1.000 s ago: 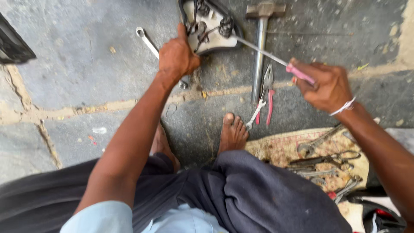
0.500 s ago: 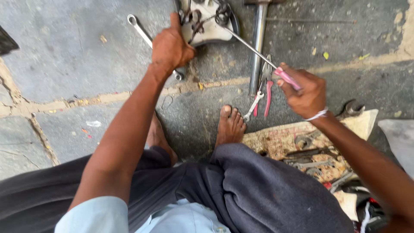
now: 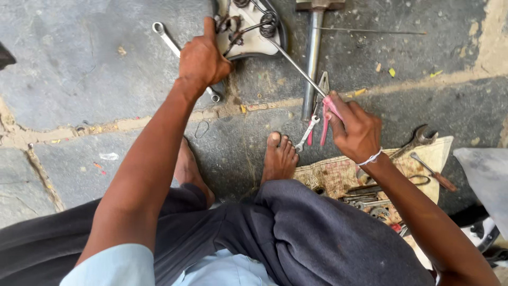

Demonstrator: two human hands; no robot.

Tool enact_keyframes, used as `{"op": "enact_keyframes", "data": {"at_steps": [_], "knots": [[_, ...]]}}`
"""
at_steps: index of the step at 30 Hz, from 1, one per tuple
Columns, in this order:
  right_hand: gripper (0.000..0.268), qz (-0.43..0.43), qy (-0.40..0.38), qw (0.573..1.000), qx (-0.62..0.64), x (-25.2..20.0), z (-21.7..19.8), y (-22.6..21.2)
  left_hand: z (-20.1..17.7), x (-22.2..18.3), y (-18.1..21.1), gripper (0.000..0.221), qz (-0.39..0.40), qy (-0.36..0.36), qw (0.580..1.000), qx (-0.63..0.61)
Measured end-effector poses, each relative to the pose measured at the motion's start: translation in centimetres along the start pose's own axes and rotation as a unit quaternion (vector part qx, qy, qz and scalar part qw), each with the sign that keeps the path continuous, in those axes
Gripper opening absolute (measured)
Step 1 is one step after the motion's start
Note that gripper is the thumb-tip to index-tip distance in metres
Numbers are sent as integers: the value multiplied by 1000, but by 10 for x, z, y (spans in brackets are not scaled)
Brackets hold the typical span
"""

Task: The person disassembles and reassembles a bicycle seat using various tools, removing springs and the seat cover before reattaching the internal metal frame to the seat base with a screwdriver and pliers.

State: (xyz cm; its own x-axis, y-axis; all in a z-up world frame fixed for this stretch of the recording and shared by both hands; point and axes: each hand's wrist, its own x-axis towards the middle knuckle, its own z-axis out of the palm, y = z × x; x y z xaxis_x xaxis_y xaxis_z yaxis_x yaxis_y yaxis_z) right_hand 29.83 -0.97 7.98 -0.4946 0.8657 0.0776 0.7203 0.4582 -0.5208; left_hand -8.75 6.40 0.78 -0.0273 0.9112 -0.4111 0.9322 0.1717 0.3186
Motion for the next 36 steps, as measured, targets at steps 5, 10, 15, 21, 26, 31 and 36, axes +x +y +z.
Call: {"op": "enact_keyframes", "data": {"at_steps": [5, 10, 15, 21, 26, 31, 36], "knots": [[26, 184, -26, 967, 172, 10, -4, -27, 3, 5, 1, 64, -10, 4, 1000, -20], [31, 252, -55, 960, 112, -5, -3, -57, 8, -13, 7, 65, -2, 42, 995, -89], [28, 170, 26, 971, 166, -19, 43, -34, 18, -9, 0, 77, 19, 16, 997, -71], [41, -4, 5, 992, -125, -36, 66, 12, 23, -4, -19, 75, 20, -20, 998, -59], [37, 113, -3, 992, -55, -57, 40, -32, 15, -3, -10, 82, 3, -8, 1000, -6], [34, 259, 25, 965, -27, -97, 25, -49, -10, -15, 8, 100, 128, 327, 924, 153], [38, 403, -29, 915, -18, -81, 54, -4, -14, 6, 59, 20, 60, 195, 965, -163]]}}
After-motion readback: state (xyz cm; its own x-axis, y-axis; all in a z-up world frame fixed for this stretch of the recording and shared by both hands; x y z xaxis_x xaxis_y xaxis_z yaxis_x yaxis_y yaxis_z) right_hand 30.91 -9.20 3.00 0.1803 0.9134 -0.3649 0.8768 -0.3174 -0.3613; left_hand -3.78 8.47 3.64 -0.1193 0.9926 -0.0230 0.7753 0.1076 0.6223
